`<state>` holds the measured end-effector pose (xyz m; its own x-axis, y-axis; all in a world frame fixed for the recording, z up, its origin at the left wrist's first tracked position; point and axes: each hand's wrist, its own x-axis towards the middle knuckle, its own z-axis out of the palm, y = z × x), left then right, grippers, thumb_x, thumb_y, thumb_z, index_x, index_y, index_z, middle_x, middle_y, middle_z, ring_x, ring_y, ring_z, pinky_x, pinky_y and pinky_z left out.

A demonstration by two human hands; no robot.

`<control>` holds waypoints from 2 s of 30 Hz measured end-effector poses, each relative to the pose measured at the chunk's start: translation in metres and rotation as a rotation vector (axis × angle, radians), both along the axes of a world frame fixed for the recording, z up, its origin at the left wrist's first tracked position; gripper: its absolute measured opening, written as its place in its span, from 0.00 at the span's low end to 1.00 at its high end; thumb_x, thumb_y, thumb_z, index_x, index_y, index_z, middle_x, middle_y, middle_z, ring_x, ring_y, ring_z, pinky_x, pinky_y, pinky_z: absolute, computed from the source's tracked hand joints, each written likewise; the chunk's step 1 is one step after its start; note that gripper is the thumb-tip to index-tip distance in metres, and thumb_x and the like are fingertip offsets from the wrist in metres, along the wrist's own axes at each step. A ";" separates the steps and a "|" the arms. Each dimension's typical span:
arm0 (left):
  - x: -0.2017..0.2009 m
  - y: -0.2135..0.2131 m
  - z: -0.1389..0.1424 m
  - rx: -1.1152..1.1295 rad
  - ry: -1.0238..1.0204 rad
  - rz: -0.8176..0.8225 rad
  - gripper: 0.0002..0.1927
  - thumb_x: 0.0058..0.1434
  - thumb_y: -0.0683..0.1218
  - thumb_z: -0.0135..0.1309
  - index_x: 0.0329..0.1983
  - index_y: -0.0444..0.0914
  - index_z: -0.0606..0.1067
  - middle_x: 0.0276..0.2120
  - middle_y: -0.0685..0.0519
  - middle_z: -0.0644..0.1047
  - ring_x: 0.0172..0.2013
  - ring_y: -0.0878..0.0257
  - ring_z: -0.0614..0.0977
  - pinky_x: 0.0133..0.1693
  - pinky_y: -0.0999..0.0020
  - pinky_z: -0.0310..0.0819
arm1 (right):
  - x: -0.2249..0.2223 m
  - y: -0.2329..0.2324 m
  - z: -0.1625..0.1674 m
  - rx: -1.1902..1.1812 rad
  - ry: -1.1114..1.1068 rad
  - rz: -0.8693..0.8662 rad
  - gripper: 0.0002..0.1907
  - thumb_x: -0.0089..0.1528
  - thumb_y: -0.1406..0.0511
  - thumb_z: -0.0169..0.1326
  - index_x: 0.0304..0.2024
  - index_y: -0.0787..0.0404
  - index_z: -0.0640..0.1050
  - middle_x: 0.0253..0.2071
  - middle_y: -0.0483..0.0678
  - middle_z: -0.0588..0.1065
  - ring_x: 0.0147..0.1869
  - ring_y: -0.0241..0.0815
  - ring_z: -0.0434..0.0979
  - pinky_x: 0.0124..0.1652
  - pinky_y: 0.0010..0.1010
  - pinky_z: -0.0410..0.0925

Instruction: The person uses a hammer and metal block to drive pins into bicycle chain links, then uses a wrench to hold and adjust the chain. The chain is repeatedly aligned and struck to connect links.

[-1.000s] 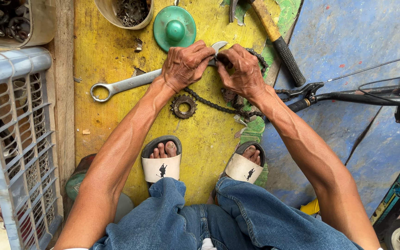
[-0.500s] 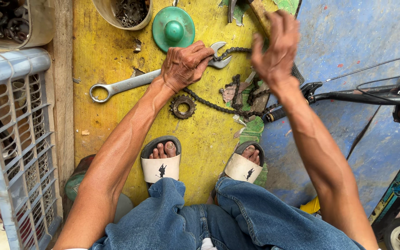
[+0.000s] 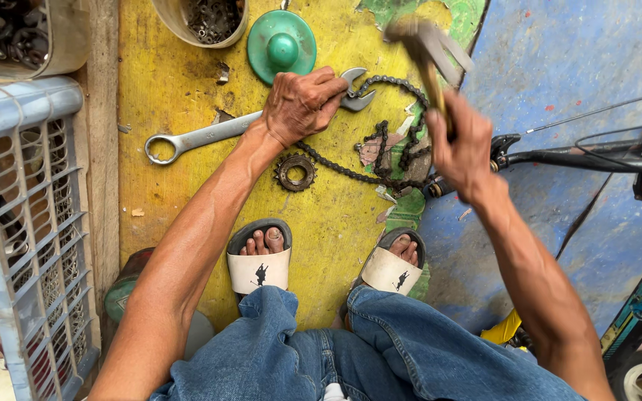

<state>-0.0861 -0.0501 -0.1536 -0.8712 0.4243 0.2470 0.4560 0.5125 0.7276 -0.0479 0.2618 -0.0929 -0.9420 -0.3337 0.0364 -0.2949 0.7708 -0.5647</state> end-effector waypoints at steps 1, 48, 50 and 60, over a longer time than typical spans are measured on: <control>0.000 0.000 0.000 -0.004 0.014 0.003 0.05 0.64 0.43 0.62 0.42 0.41 0.80 0.30 0.54 0.77 0.25 0.58 0.79 0.26 0.63 0.73 | 0.014 -0.001 0.006 -0.021 -0.051 0.003 0.10 0.72 0.70 0.52 0.55 0.68 0.75 0.29 0.53 0.72 0.29 0.42 0.72 0.30 0.38 0.67; 0.004 -0.003 -0.017 -0.024 0.087 -0.014 0.07 0.61 0.44 0.62 0.43 0.43 0.81 0.32 0.56 0.78 0.29 0.57 0.81 0.30 0.63 0.75 | 0.058 -0.022 0.034 -0.048 0.135 0.081 0.18 0.68 0.76 0.55 0.61 0.69 0.72 0.38 0.59 0.77 0.28 0.48 0.78 0.29 0.39 0.71; 0.001 -0.003 -0.020 -0.053 0.081 -0.026 0.06 0.62 0.43 0.61 0.43 0.44 0.81 0.31 0.56 0.77 0.27 0.58 0.80 0.28 0.64 0.74 | 0.057 -0.027 0.025 -0.052 0.032 0.048 0.18 0.66 0.76 0.54 0.59 0.68 0.74 0.44 0.65 0.81 0.22 0.44 0.76 0.24 0.34 0.70; 0.006 0.000 -0.019 -0.090 0.053 -0.014 0.03 0.64 0.44 0.61 0.41 0.45 0.81 0.29 0.57 0.77 0.24 0.61 0.77 0.24 0.65 0.70 | 0.040 -0.027 0.051 0.039 -0.053 0.040 0.10 0.70 0.75 0.53 0.54 0.66 0.73 0.34 0.58 0.75 0.30 0.52 0.78 0.30 0.40 0.71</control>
